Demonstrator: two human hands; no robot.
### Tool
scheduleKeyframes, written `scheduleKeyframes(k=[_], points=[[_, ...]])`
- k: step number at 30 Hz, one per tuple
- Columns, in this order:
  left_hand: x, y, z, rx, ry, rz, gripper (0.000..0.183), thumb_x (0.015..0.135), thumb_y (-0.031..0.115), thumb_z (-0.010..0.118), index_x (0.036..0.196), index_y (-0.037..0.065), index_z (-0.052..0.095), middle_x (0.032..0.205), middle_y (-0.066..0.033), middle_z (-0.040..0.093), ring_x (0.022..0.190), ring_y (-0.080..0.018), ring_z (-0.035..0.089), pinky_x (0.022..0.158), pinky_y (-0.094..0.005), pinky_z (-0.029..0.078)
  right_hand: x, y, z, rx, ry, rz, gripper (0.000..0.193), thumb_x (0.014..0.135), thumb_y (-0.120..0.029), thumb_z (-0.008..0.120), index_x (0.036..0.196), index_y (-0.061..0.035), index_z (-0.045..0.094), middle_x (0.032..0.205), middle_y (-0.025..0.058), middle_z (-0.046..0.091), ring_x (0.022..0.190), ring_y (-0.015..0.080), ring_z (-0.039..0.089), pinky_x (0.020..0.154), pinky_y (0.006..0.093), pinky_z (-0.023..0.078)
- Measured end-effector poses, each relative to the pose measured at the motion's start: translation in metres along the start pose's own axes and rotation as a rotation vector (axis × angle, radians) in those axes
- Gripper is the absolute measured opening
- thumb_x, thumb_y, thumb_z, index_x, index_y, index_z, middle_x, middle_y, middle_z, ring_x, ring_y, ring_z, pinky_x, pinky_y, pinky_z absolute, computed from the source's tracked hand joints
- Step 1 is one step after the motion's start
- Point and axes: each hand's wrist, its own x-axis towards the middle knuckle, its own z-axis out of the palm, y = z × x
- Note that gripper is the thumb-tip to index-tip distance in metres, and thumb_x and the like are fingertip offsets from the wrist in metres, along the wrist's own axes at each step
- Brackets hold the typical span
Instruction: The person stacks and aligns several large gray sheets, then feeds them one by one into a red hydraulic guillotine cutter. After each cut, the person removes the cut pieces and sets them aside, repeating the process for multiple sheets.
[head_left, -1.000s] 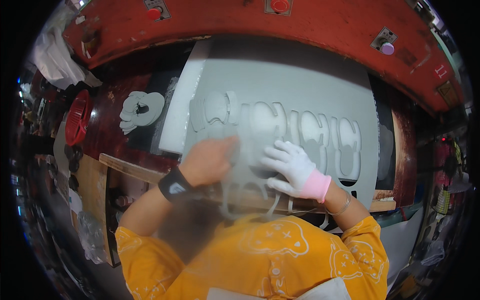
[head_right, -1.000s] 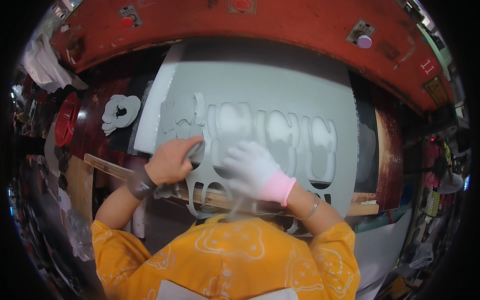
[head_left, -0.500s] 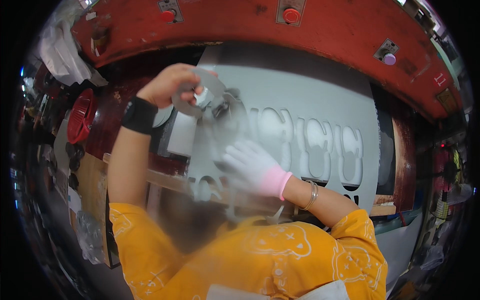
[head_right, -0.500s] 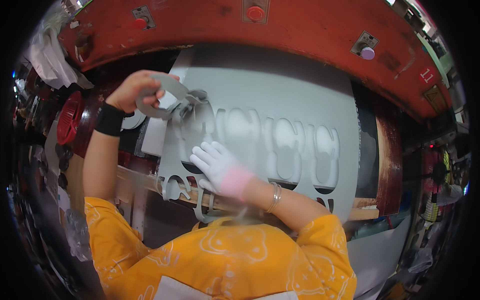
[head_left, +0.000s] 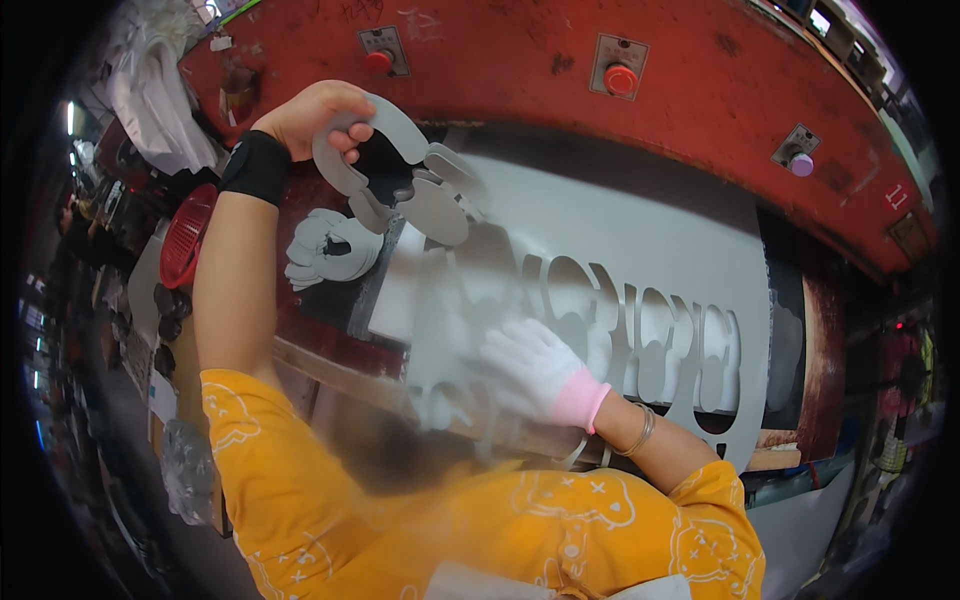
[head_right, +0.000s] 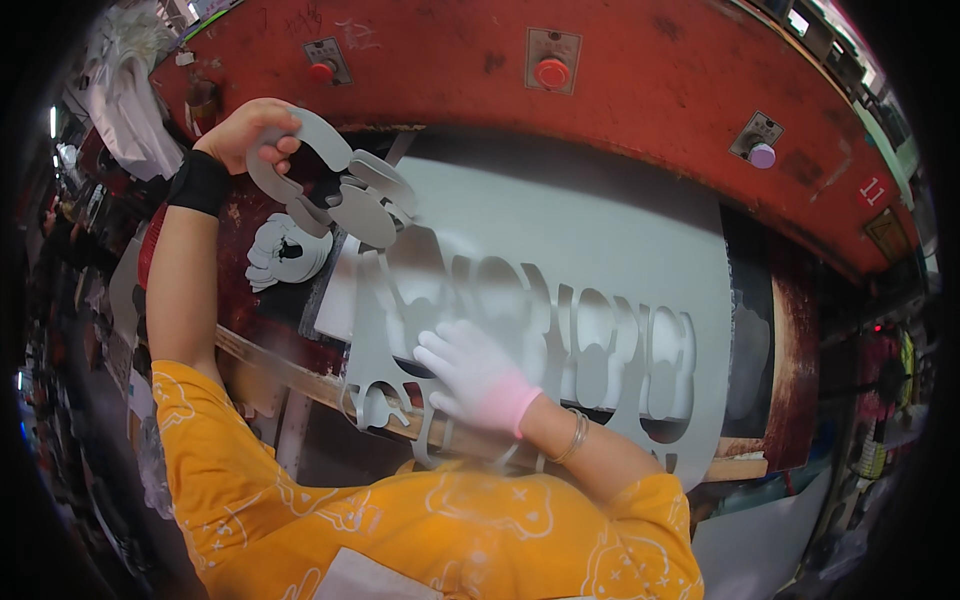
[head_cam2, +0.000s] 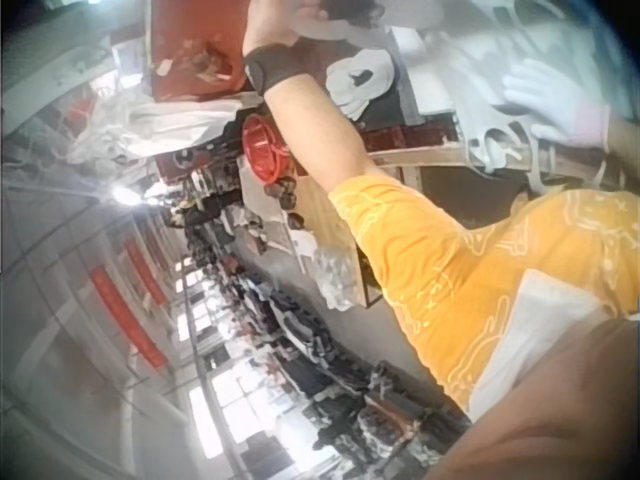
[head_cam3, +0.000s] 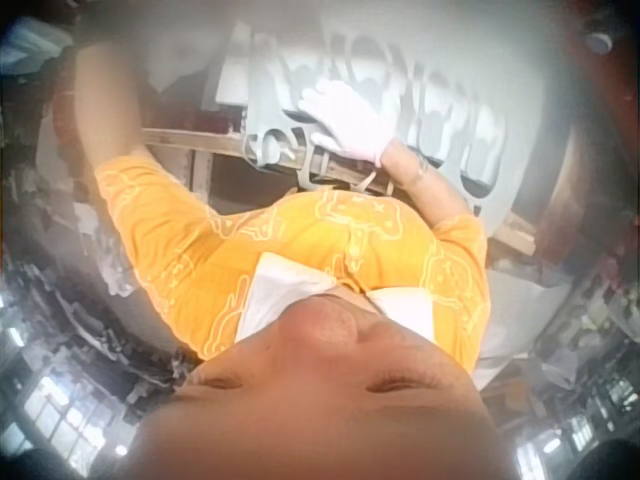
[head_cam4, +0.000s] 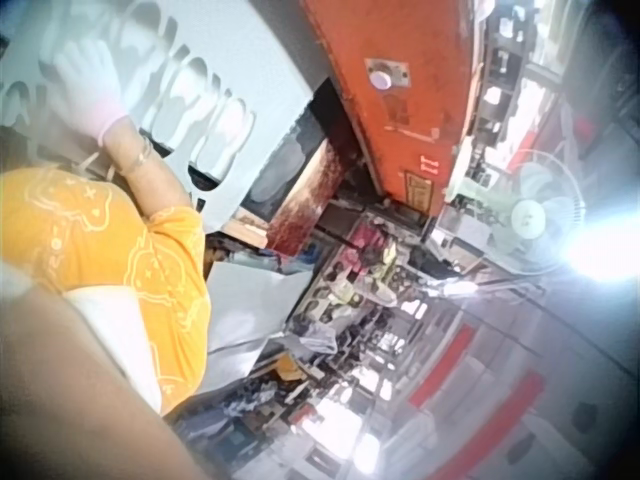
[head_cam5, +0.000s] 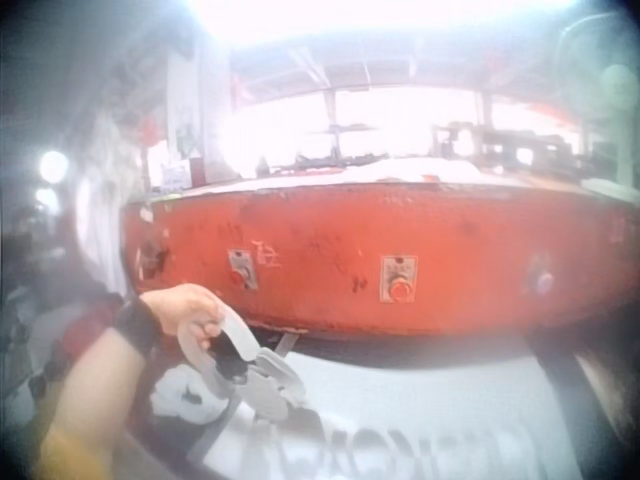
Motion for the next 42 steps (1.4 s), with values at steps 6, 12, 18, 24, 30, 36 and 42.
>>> scheduleKeyframes(k=[6,12,18,24,30,36,42], points=[[-0.052,0.027,-0.054,-0.133,0.183,0.145,0.017,0.091,0.019,0.053,0.098,0.004,0.055,0.074,-0.0012,0.057,0.046,-0.0065,0.045,0.063,-0.0304,0.052,0.000,0.001,-0.002,0.009,0.069,-0.020,0.048,0.074,-0.023,0.069,0.115,-0.0032,0.052,0.119,0.0138,0.050,0.111,0.0341,0.046,0.098,0.0444,0.039],[-0.095,-0.020,-0.099,0.184,0.502,0.012,0.018,0.085,0.018,0.055,0.078,0.002,0.057,0.069,-0.0047,0.058,0.053,-0.0151,0.053,0.062,-0.0309,0.050,0.002,0.002,-0.012,0.064,-0.063,0.045,0.050,0.080,-0.029,0.070,0.121,-0.0045,0.057,0.127,0.0146,0.055,0.121,0.0354,0.048,0.106,0.0468,0.036],[-0.063,-0.115,-0.076,0.689,0.617,-0.144,0.025,0.083,0.019,0.054,0.088,-0.004,0.060,0.079,-0.0122,0.063,0.066,-0.0196,0.060,0.063,-0.0338,0.050,0.001,0.001,-0.041,0.322,0.038,-0.027,0.037,0.081,-0.019,0.068,0.112,-0.0014,0.061,0.113,0.0175,0.062,0.105,0.0367,0.056,0.095,0.0433,0.043],[-0.005,-0.203,0.044,1.281,0.638,-0.282,0.064,0.085,0.038,0.061,0.128,-0.007,0.048,0.127,-0.0236,0.055,0.118,-0.0404,0.051,0.101,-0.0474,0.040,-0.078,0.020,-0.104,0.195,0.133,0.380,0.037,0.083,-0.012,0.064,0.117,0.0014,0.060,0.118,0.0200,0.061,0.108,0.0373,0.057,0.095,0.0396,0.045],[0.043,-0.197,0.133,1.113,0.600,0.415,0.059,0.088,0.036,0.060,0.139,0.010,0.045,0.141,-0.0199,0.044,0.135,-0.0364,0.035,0.112,-0.0531,0.024,-0.206,0.081,-0.095,-0.617,0.278,1.158,0.055,0.086,-0.027,0.062,0.134,-0.0048,0.049,0.140,0.0218,0.045,0.130,0.0414,0.040,0.109,0.0455,0.033],[0.037,-0.216,0.171,1.196,0.528,0.314,0.059,0.087,0.034,0.061,0.142,0.018,0.044,0.150,-0.0129,0.035,0.141,-0.0335,0.028,0.111,-0.0614,0.016,-0.240,0.053,-0.054,-0.680,0.306,1.111,0.064,0.085,-0.039,0.061,0.139,-0.0100,0.045,0.143,0.0190,0.042,0.134,0.0433,0.033,0.112,0.0551,0.021],[-0.004,-0.233,0.174,1.182,0.484,0.221,0.063,0.083,0.031,0.062,0.141,0.015,0.045,0.151,-0.0146,0.034,0.141,-0.0354,0.027,0.112,-0.0612,0.012,-0.276,-0.002,-0.053,-0.271,0.604,1.006,0.046,0.084,-0.026,0.066,0.125,-0.0056,0.058,0.133,0.0198,0.051,0.128,0.0389,0.043,0.110,0.0488,0.029]])
